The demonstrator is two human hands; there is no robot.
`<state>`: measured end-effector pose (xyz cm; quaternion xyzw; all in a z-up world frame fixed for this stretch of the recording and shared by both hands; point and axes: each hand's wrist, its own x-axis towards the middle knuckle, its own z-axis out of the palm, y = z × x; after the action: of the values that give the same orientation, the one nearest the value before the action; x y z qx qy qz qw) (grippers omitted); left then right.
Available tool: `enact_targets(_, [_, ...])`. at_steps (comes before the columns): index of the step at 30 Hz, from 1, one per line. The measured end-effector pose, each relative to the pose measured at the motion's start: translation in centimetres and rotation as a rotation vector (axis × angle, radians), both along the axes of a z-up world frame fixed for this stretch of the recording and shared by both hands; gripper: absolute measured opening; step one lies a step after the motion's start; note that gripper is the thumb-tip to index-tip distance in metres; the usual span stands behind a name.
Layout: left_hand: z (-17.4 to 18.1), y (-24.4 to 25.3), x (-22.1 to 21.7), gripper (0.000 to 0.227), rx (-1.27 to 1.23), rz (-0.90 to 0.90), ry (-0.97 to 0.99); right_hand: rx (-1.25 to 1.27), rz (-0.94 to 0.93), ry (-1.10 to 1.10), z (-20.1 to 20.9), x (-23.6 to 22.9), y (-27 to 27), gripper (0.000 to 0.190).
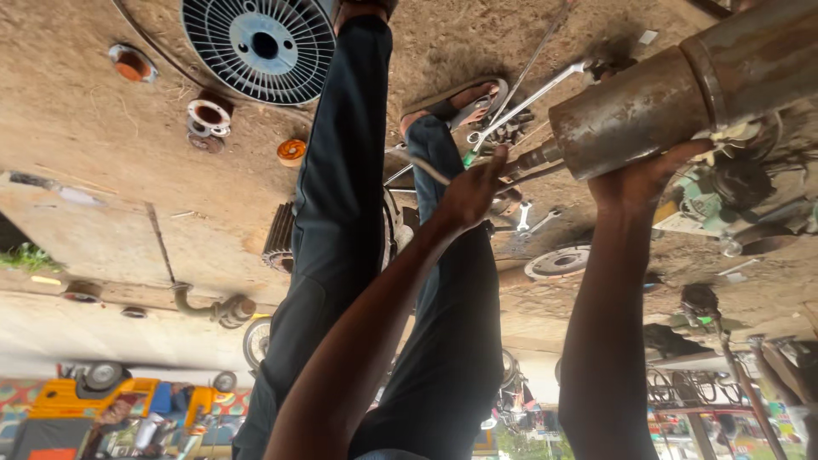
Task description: The person scrubs a metal pipe with a green abrasive pad, repeatedly rubbing the surface to remove rust or grime. The person holds the pipe with one hand and scrubs with the other, occasionally adjusting their grip.
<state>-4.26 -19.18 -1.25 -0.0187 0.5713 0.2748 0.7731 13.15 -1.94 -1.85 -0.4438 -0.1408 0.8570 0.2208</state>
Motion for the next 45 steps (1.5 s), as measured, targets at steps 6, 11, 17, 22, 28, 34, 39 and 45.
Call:
enact_targets(6, [3.1,1.9,-3.5,0.067,-0.185,-0.277,0.383,-0.069,-0.052,0.103,-1.2,1.5,-0.3,0.115])
enact_targets(11, [4.0,6.6,-5.2,0.057,0.194,-0.068,0.675,0.003,0.004,0.354,-5.1,1.9,0.5,0.119])
enact_targets(17, [3.2,16.3,2.6,0.103,0.540,-0.257,1.297,-0.077,-0.173,0.311,-5.8,4.3,-1.4,0.114])
enact_targets(22, [-0.4,17.9,4.7,0.089,0.489,-0.176,0.921,-0.002,-0.272,0.277,-3.9,-0.1,-0.1,0.108])
enact_targets(28, [-2.0,17.5,3.8,0.070,0.602,-0.283,0.870,0.069,-0.325,0.049,-1.0,-1.9,-0.9,0.102])
enact_targets(34, [-5.2,18.0,1.3,0.065,0.924,-0.190,0.769,0.146,-0.289,-0.575,-0.1,-2.4,-1.2,0.109])
enact_targets(39, [-2.5,17.1,2.6,0.069,0.577,-0.309,0.790,0.121,-0.194,-0.232,-1.2,0.5,-1.3,0.104])
enact_targets(45, [1.6,16.9,5.4,0.091,0.557,-0.266,1.280,-0.084,-0.198,0.356,-6.4,2.4,0.3,0.101])
